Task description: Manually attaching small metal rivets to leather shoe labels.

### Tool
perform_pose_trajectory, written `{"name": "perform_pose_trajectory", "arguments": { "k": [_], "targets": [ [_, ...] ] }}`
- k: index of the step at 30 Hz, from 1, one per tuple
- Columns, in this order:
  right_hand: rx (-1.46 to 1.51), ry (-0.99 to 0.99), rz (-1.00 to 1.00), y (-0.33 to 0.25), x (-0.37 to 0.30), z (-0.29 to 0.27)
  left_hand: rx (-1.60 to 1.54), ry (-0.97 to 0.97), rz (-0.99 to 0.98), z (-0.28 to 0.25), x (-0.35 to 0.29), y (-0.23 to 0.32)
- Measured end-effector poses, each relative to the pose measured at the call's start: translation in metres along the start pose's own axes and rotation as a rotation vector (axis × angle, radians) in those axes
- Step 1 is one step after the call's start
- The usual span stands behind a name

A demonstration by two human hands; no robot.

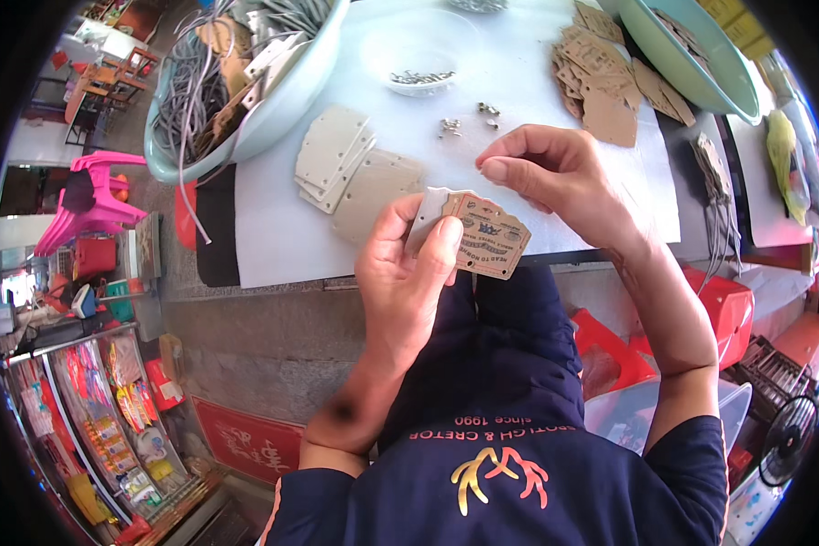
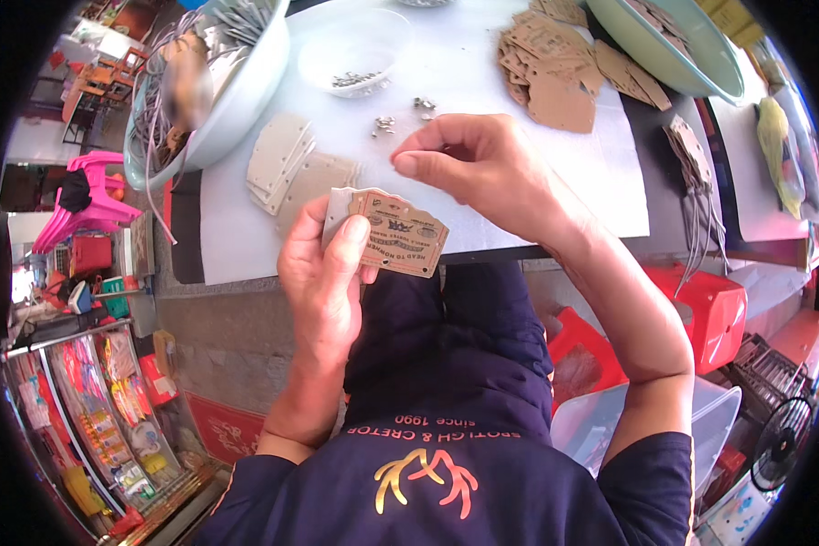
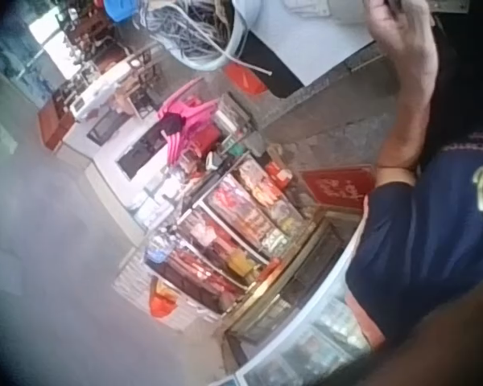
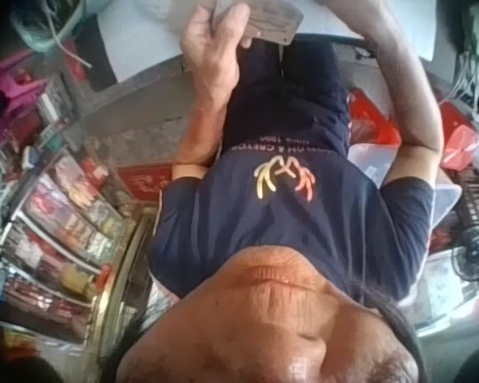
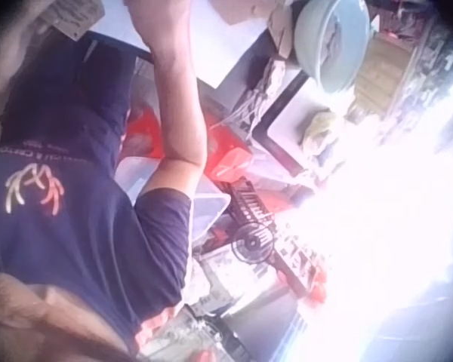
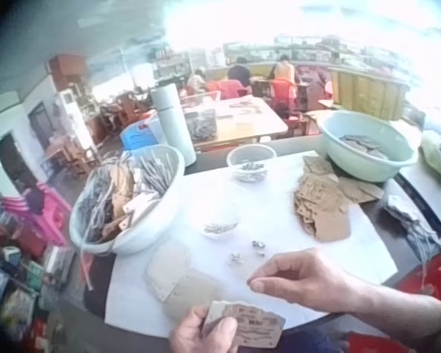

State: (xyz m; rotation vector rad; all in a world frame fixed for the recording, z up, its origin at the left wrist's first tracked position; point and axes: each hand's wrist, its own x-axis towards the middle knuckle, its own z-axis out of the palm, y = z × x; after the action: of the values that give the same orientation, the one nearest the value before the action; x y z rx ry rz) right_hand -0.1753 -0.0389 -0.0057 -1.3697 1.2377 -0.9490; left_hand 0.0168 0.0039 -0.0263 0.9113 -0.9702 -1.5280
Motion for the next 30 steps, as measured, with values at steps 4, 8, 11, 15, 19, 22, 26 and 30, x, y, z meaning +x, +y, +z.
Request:
{"name": "perform_pose_trajectory", "arguments": {
  "k": [4,8,11,15,19,22,26,30],
  "targets": [
    [0.230,-0.171,0.217,-0.002,-0.001,-0.007,-0.005,-0.107,-0.034,0.005,0.002,0.003],
    [0.349,-0.303,0.254,-0.001,-0.002,-0.016,-0.006,-0.206,0.001,0.010,0.002,0.005],
    [0.366,-0.384,0.237,0.003,-0.002,-0.026,0.011,-0.246,-0.001,0.012,0.004,0.006],
    [0.418,-0.430,0.270,-0.001,-0.001,-0.030,0.107,-0.273,-0.004,0.013,0.004,0.008],
    [0.371,-0.451,0.275,0.001,0.001,-0.032,0.158,-0.290,-0.039,0.016,0.005,0.011],
    [0.324,-0.455,0.270,0.002,0.003,-0.036,0.218,-0.282,-0.056,0.018,0.006,0.011],
    [0.263,-0.455,0.260,-0.001,0.001,-0.038,0.244,-0.270,-0.068,0.020,0.008,0.011],
    [0.286,-0.438,0.256,-0.002,-0.003,-0.040,0.233,-0.263,-0.062,0.022,0.009,0.010]
  ]
}}
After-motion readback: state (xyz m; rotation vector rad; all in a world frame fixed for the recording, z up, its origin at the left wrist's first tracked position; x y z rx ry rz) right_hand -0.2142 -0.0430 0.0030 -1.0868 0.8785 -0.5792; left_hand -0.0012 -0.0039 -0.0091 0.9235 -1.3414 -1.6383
